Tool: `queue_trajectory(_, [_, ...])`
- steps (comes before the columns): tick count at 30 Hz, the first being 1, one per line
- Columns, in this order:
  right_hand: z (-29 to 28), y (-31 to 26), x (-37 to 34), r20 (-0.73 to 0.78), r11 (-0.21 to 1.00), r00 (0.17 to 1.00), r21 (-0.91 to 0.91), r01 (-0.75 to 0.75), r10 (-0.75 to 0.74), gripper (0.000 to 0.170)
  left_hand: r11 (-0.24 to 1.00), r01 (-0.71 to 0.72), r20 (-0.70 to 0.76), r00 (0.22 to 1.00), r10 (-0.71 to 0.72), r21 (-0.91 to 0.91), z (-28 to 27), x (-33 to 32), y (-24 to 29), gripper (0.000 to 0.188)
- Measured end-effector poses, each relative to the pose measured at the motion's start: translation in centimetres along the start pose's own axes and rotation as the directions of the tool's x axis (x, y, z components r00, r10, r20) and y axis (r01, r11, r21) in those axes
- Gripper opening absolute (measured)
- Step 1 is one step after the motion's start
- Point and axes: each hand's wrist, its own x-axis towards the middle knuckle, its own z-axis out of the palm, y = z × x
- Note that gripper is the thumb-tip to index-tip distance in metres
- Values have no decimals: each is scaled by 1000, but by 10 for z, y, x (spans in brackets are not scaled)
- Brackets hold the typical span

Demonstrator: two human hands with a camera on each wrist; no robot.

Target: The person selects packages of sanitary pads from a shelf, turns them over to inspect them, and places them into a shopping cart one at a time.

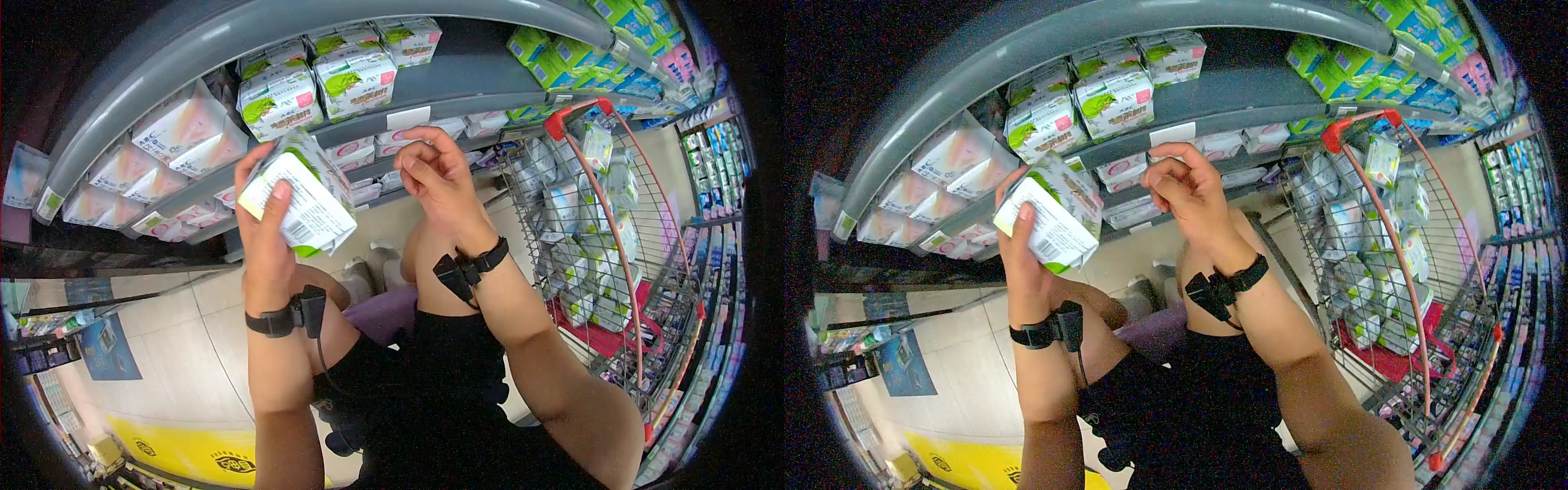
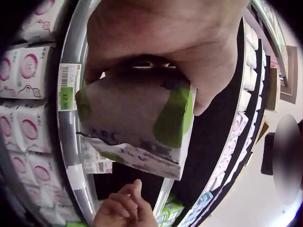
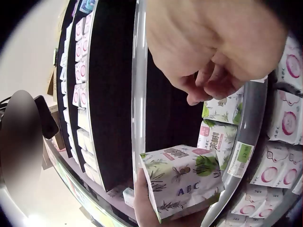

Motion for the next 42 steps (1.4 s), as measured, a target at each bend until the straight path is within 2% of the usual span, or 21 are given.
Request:
queue_trajectory(4, [3, -2, -2, 81, 997, 997, -74, -9, 15, 37, 999, 25, 3, 1000, -25, 43, -6, -8, 0, 58])
queue_trajectory(10, [12, 8, 3, 135, 998, 989, 6, 58, -58, 30, 989, 26, 25, 999, -30, 144, -2, -17, -1, 60])
queue_trajectory(14, [12, 9, 1, 142, 998, 989, 44, 39, -45, 23, 998, 46, 25, 999, -47, 34, -4, -15, -1, 55])
queue_trajectory(17, [4, 14, 2, 206, 994, 973, 34, 99, -104, 22, 999, 41, -15, 999, -41, 14, -5, -16, -1, 53])
queue_trajectory(20, [-2, 18, 4, 231, 983, 964, 157, 99, -134, 22, 999, 39, -46, 998, -40, -12, -4, -15, -2, 51])
queue_trajectory(23, [-5, 15, 0, 180, 973, 982, 230, 10, -53, 16, 982, 156, -116, 979, -168, -105, -16, -13, -14, 49])
queue_trajectory(24, [-1, 9, -1, 162, 997, 985, 61, 47, -56, 17, 978, 165, -122, 976, -181, -130, -15, -13, -14, 49])
queue_trajectory(26, [10, -5, -5, 130, 954, 989, -278, 108, -74, 38, 967, 183, -132, 969, -208, -179, -7, -12, -13, 50])
queue_trajectory(29, [23, -4, -9, 355, 842, 910, -405, 356, -214, 82, 944, 174, -135, 966, -219, -281, 8, -11, -15, 48])
queue_trajectory(32, [32, -13, -13, 481, 611, 860, -633, 476, -172, 104, 963, 141, -146, 973, -177, -228, 18, -8, -28, 48])
queue_trajectory(33, [34, -9, -14, 435, 609, 880, -651, 453, -190, 106, 974, 121, -119, 982, -146, -193, 23, -11, -27, 51])
queue_trajectory(36, [21, 6, -12, 314, 598, 910, -685, 415, -272, 107, 989, 148, 100, 984, -145, -21, 28, -17, -24, 67])
queue_trajectory(37, [19, 8, -12, 263, 725, 925, -575, 380, -276, 100, 983, 179, 129, 975, -183, 40, 23, -16, -24, 84])
queue_trajectory(40, [5, -2, -10, 331, 670, 872, -558, 489, -361, 87, 919, -27, 244, 967, -76, 394, 17, -15, -32, 102])
queue_trajectory(41, [2, -7, -13, 270, 790, 929, -497, 360, -253, 85, 828, -139, 281, 959, -23, 544, 14, -12, -35, 113])
queue_trajectory(42, [1, -8, -16, 221, 836, 949, -458, 303, -223, 86, 743, -238, 326, 945, 29, 625, 16, -12, -32, 114])
